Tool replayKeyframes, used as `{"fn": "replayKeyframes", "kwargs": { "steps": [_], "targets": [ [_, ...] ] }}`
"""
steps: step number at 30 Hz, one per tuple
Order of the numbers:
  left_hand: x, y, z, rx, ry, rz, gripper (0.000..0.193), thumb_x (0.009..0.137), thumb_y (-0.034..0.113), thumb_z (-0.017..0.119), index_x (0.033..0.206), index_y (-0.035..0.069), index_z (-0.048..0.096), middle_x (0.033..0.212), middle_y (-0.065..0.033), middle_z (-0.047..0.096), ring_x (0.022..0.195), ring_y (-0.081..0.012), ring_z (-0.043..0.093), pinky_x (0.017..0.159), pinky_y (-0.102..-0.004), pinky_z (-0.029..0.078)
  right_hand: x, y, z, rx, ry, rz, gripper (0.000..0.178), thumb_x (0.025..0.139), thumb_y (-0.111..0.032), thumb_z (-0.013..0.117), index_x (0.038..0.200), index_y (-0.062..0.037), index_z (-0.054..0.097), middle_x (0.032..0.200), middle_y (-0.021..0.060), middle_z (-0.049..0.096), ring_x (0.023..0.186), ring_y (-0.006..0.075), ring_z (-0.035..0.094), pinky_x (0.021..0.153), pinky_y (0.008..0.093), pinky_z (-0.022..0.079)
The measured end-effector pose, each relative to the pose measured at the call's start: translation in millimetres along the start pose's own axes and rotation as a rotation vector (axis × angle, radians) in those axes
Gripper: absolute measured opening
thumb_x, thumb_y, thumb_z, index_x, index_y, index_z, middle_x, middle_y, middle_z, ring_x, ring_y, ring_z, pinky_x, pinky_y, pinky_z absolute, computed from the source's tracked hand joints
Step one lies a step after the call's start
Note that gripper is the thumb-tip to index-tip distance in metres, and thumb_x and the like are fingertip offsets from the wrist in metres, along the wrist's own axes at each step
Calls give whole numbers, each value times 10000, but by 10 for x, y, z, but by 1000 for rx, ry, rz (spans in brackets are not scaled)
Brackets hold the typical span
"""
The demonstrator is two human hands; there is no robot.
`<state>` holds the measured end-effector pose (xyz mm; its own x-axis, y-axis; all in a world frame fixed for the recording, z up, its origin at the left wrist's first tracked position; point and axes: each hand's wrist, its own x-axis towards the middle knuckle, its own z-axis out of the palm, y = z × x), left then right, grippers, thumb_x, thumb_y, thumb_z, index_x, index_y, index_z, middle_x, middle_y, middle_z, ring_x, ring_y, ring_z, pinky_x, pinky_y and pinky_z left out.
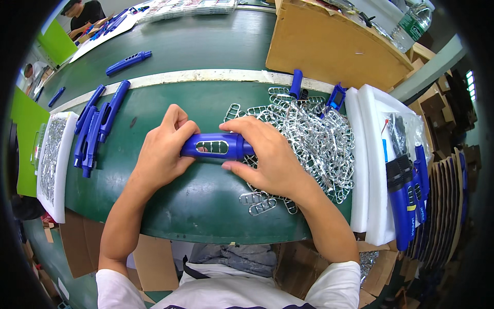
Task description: The person assembles metal spring clips into blue plastic device housings by hand.
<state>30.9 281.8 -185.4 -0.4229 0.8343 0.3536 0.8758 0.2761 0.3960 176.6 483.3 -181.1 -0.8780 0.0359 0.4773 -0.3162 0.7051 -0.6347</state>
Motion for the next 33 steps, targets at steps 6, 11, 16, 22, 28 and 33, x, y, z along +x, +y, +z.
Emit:
{"fn": "replayKeyframes", "kwargs": {
  "steps": [6,11,16,22,28,33],
  "targets": [
    [13,-7,5,27,57,52,329,744,70,793,1023,57,619,1046,-122,507,806,-323,642,686,-451,536,-13,49,-33,-128,-14,-15,534,761,-142,877,1252,-70,678,1147,145,711,1084,361,671,970,456,510],
    [11,4,7,-20,27,39,342,760,101,816,1046,62,632,1060,-115,526,808,-317,660,675,-438,551,-15,64,-40,-152,-3,-18,521,751,-139,879,1230,-69,687,1131,143,712,1067,357,671,960,456,508],
    [10,14,-28,-54,-4,23,398,762,204,879,1066,62,665,1056,-113,553,850,-312,667,709,-430,554,-4,59,-72,-170,-34,14,509,753,-136,877,1222,-76,687,1138,140,716,1069,351,671,942,455,504],
    [24,29,-47,-137,-51,-18,424,771,223,893,1087,37,680,1015,-119,574,871,-316,656,759,-415,539,-21,65,-90,-235,-44,15,513,762,-139,873,1232,-65,683,1179,144,719,1077,345,674,968,459,486],
    [98,-195,-110,-183,-3,65,383,874,-28,740,1232,-5,603,1038,-170,625,955,-370,640,896,-388,512,-8,96,-166,-220,173,156,468,803,-146,854,1228,-53,680,1146,143,723,1062,344,675,958,444,492],
    [310,-708,-189,-66,253,-139,389,912,26,715,1274,-8,576,1109,-222,674,1042,-375,664,959,-393,495,-56,178,-349,-355,-23,109,244,824,-209,835,973,-65,706,947,90,674,964,306,640,886,451,466]
  ]
}}
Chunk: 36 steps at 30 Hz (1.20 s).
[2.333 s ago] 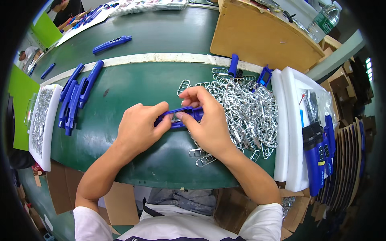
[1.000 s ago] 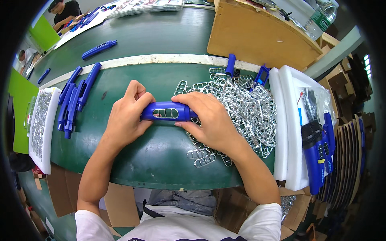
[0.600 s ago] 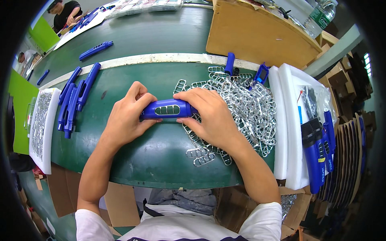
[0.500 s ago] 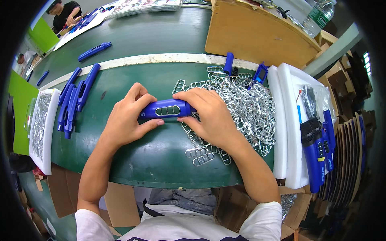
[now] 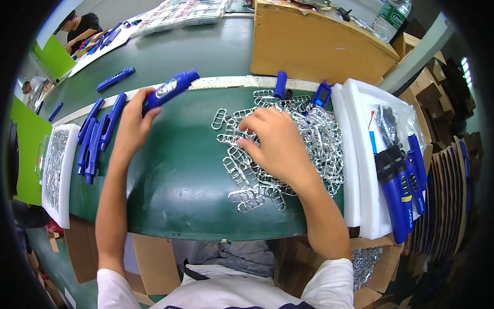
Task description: The person assembles metal spring clips into blue plastic device housings by hand.
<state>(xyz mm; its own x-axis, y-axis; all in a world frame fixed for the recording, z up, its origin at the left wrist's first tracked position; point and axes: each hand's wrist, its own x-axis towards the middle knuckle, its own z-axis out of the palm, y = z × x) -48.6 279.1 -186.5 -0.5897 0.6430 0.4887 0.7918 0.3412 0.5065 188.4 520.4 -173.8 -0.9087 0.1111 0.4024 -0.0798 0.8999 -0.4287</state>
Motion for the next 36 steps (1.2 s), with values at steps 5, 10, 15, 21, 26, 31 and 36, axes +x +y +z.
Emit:
{"fn": "replayKeyframes", "kwargs": {
  "steps": [5,10,15,21,26,31,36],
  "targets": [
    [809,-648,207,363,-131,-12,341,923,101,725,1236,57,596,1153,-202,689,1110,-395,654,944,-462,502,-67,-116,-32,-129,-226,-36,272,797,-274,863,909,-72,720,908,87,696,961,303,669,872,452,482],
    [1416,-1249,805,456,-177,-6,389,960,221,705,1328,125,622,1309,-130,676,1252,-367,615,1025,-476,504,-146,118,148,-83,-100,-49,245,749,-161,817,927,-49,691,897,143,694,945,370,677,857,504,501],
    [1536,-2152,719,407,-193,48,489,1021,224,644,1488,110,553,1456,-166,593,1352,-377,557,1152,-441,416,-61,56,280,-117,-178,-65,167,763,-146,736,891,-45,702,844,136,690,889,362,686,904,504,492],
    [1075,-1985,-238,422,-95,192,447,1035,175,611,1449,10,571,1447,-188,601,1387,-348,531,1192,-425,362,17,10,276,-51,-180,-122,148,775,-121,699,893,-32,709,896,183,688,951,383,678,900,506,508],
    [168,-1029,-781,176,-18,-28,301,1025,161,608,1290,32,670,1305,-162,676,1205,-268,639,1051,-383,480,-83,16,-73,140,-39,-31,298,796,-122,730,1060,15,706,979,210,685,1005,416,670,925,521,525],
    [-808,-944,-1105,470,97,-273,240,919,139,694,1126,20,712,1156,-191,689,1099,-401,637,1005,-464,495,22,-173,-108,277,-114,106,270,877,-123,707,1097,22,644,950,140,620,832,269,622,768,383,513],
    [-1042,-755,-1036,724,180,-150,305,831,232,815,1103,113,743,1154,-157,655,1105,-367,617,930,-498,511,84,-223,108,297,-100,126,250,890,-105,706,1096,26,650,943,108,625,757,197,549,715,334,478]
  ]
}}
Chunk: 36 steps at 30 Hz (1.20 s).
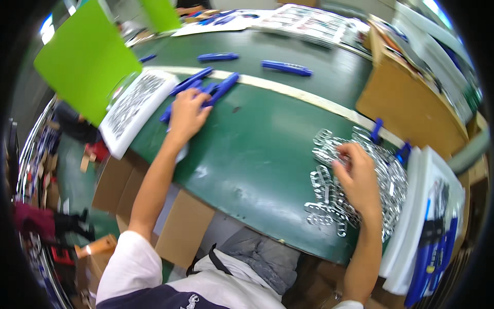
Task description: The person assembles metal spring clips into blue plastic device housings by hand.
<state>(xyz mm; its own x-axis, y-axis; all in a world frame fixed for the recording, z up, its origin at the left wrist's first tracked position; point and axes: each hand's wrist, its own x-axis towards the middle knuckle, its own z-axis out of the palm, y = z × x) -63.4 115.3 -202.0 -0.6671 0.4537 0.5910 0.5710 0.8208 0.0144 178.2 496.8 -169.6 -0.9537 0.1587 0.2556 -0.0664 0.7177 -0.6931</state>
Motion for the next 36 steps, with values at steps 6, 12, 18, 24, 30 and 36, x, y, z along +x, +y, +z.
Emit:
{"fn": "replayKeyframes", "kwargs": {
  "steps": [6,12,18,24,30,36],
  "targets": [
    [336,49,588,35,96,-155,89,791,94,695,799,5,694,1015,-201,640,947,-382,658,781,-539,530,-36,333,-117,-49,16,54,300,963,-50,660,1255,15,635,1066,61,660,896,139,572,821,297,487],
    [280,624,580,-124,54,-78,305,777,141,779,1035,-21,765,1257,-204,601,1162,-392,587,1011,-487,474,1,798,-174,41,68,12,465,962,-8,628,1425,-55,616,1016,8,581,801,96,468,729,254,406],
    [129,1060,497,-77,-56,-50,215,759,190,771,952,100,794,1073,-112,647,1072,-270,593,887,-402,425,150,1192,-346,-10,28,-60,387,1035,-64,601,1418,-11,575,1130,40,623,958,119,553,880,263,449],
    [-1,1301,389,-169,-222,-239,292,752,169,801,994,6,794,1281,-252,631,989,-342,715,800,-406,583,63,552,-208,-221,165,-112,269,937,-131,795,1121,40,696,905,115,670,790,200,622,717,327,546],
    [14,1221,171,-386,-630,-76,301,765,180,809,1019,18,792,1368,-241,613,967,-345,736,780,-425,604,48,503,-148,-54,183,-167,301,929,-131,803,1149,46,700,907,106,672,770,190,613,701,301,532],
    [35,962,288,-44,15,210,616,718,516,873,1177,137,719,1191,-106,662,1237,-290,581,1024,-449,407,133,710,-150,-48,144,-206,331,945,-126,787,1227,25,703,910,118,672,780,195,615,709,305,534]
  ]
}}
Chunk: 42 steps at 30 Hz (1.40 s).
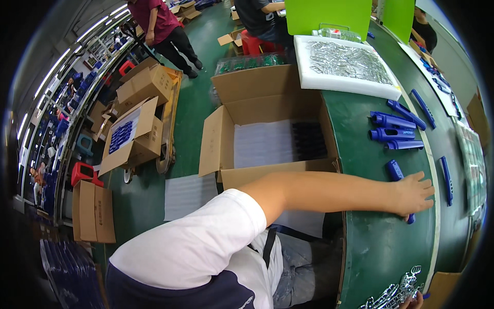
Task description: The person assembles metal spring clips into blue plastic device housings by hand.
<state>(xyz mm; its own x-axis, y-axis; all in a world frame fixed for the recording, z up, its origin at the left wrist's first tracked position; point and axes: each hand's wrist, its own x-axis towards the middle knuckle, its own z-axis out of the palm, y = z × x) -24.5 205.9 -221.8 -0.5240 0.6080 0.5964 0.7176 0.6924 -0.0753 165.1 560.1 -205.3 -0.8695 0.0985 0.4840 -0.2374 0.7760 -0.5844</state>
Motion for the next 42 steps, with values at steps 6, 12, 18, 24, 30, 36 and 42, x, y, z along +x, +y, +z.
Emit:
{"fn": "replayKeyframes", "kwargs": {
  "steps": [6,12,18,24,30,36,42],
  "targets": [
    [47,-191,101,-348,-261,-28,489,787,547,819,1130,212,724,1195,-131,660,1185,-355,623,934,-545,490,-66,493,-215,-67,-87,196,363,1010,-43,642,1367,19,620,1269,107,681,1105,197,641,997,319,495],
    [-139,-183,-359,-83,-432,-143,505,845,440,825,1129,59,654,1154,-159,657,1122,-377,632,902,-499,524,-111,-352,117,169,84,254,178,930,-9,733,1099,3,677,937,27,672,779,93,623,703,246,514],
    [265,415,-641,-475,-375,-89,521,873,399,821,1237,113,582,1082,-154,660,957,-367,685,807,-468,541,-123,-627,-58,598,130,345,111,932,16,747,1020,9,679,930,52,710,789,118,706,730,258,603],
    [580,882,-444,-798,-518,81,583,883,357,831,1297,67,540,1003,-158,657,862,-285,670,767,-423,538,-117,-776,21,835,134,357,126,965,1,728,1078,18,675,971,104,745,838,160,756,757,266,629],
    [667,958,-249,-1584,-890,-190,465,1053,284,654,1391,27,465,898,-76,641,684,-134,634,634,-316,540,-91,-891,43,889,253,400,148,936,-26,776,1041,11,678,957,87,750,863,127,727,761,253,579],
    [661,1014,-335,-1555,-1182,-155,379,1069,135,572,1376,25,380,855,-58,587,622,-112,549,622,-281,494,-128,-866,139,296,319,162,147,832,-59,859,947,-68,767,885,34,741,819,137,636,728,287,475],
    [540,955,-238,-1733,-1226,-23,402,1053,43,522,1429,45,381,1041,-90,612,730,-127,616,682,-292,526,-132,-908,269,-97,289,75,169,730,-76,883,868,-112,791,1014,29,629,1035,253,509,918,391,411]
  ]
}}
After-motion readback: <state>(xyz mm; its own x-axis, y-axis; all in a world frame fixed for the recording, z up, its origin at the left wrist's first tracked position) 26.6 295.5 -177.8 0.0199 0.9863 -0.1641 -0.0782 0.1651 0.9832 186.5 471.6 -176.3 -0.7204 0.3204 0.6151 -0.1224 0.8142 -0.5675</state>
